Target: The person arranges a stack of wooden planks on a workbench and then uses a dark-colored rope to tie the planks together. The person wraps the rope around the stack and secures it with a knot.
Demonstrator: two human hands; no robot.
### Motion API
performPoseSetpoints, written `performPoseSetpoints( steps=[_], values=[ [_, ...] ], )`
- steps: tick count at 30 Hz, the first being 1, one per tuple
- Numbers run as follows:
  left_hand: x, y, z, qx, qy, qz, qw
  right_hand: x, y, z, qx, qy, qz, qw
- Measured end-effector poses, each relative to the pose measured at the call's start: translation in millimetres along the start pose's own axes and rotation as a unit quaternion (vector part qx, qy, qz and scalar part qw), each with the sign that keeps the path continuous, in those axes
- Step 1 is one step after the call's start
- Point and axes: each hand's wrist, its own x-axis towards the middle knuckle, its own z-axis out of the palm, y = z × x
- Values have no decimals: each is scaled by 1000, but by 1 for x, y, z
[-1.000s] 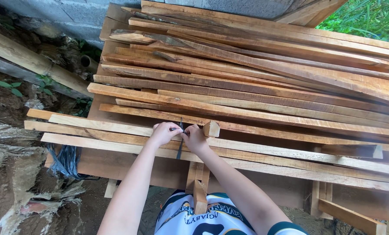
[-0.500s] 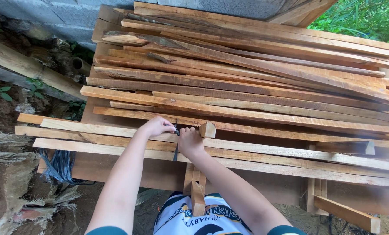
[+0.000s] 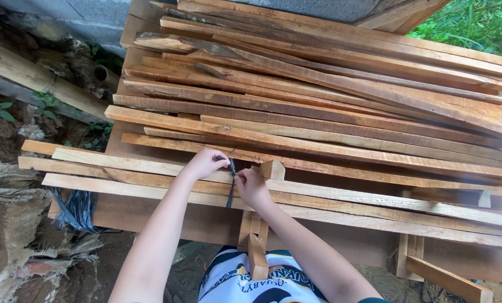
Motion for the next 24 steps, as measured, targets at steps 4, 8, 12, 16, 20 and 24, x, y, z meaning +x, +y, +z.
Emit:
performPoseSetpoints(
  steps=[4,8,12,16,20,24],
  values=[
    [-22,-25,21,55,56,-12,997,13,7,13,4,47,-34,998],
    [-26,-59,63,127,155,35,979,52,0,18,-70,-33,70,995],
    [-40,-40,82,144,226,4,963,103,2,32,-157,-163,126,966],
    [-42,-17,85,113,235,-51,964,85,-52,-4,-16,-79,95,992],
    [-33,0,80,115,216,-110,963,101,-59,-3,59,84,37,994],
    [-28,-6,88,136,246,-115,953,87,-66,-6,224,117,-24,967]
  ],
)
